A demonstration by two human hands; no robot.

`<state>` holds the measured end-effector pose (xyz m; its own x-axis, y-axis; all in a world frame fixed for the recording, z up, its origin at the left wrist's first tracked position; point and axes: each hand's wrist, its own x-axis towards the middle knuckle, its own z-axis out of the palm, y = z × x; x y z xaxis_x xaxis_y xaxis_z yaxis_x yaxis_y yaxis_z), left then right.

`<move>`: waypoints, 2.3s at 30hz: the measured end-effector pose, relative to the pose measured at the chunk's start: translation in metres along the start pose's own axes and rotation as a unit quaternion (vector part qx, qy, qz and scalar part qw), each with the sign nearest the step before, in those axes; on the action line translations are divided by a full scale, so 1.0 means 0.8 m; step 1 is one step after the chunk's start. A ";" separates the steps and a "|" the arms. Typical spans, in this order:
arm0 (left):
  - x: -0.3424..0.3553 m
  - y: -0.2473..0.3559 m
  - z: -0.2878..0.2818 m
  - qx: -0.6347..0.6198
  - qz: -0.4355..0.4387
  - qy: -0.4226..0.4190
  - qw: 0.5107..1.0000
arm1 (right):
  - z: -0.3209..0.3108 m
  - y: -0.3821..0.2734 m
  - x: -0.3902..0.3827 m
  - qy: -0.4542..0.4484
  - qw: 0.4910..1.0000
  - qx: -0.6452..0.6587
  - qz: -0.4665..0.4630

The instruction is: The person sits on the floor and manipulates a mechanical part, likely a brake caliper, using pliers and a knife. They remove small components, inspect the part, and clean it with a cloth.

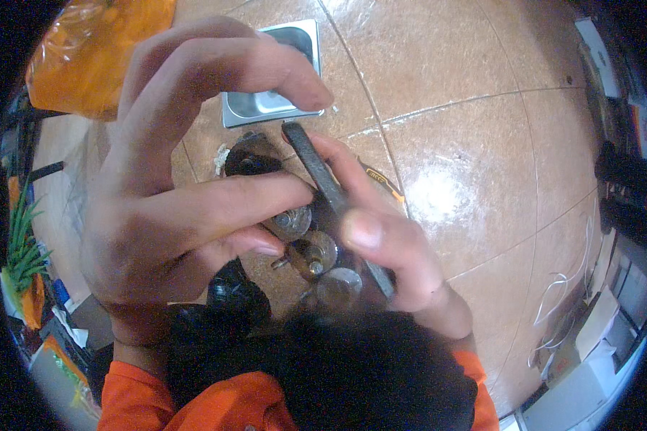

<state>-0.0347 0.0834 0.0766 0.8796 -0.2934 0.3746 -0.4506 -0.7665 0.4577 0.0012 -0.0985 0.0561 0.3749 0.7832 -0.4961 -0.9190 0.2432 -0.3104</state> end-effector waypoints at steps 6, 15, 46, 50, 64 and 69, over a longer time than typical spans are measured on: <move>-0.012 -0.006 0.000 0.002 0.002 -0.011 1.000 | 0.002 -0.005 0.004 -0.010 0.997 -0.073 0.027; -0.005 -0.003 -0.004 0.005 0.013 -0.019 1.000 | -0.027 0.003 0.006 -0.136 0.976 -0.157 -0.060; -0.015 -0.006 -0.032 0.024 0.020 -0.039 0.999 | 0.012 0.013 0.001 -0.005 0.990 -0.133 -0.041; -0.006 -0.004 -0.019 0.007 0.007 -0.024 1.000 | -0.006 0.016 -0.004 0.053 0.993 -0.099 -0.045; -0.012 0.004 -0.013 0.006 -0.025 0.007 1.000 | -0.010 0.013 0.000 -0.117 0.991 -0.042 -0.050; -0.005 0.001 -0.004 -0.010 -0.013 0.027 0.999 | -0.026 0.012 0.008 -0.122 0.984 -0.089 -0.090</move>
<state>-0.0392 0.0856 0.0783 0.8819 -0.2406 0.4055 -0.4303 -0.7623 0.4835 -0.0027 -0.1031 0.0331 0.4697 0.8556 -0.2175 -0.7957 0.3035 -0.5242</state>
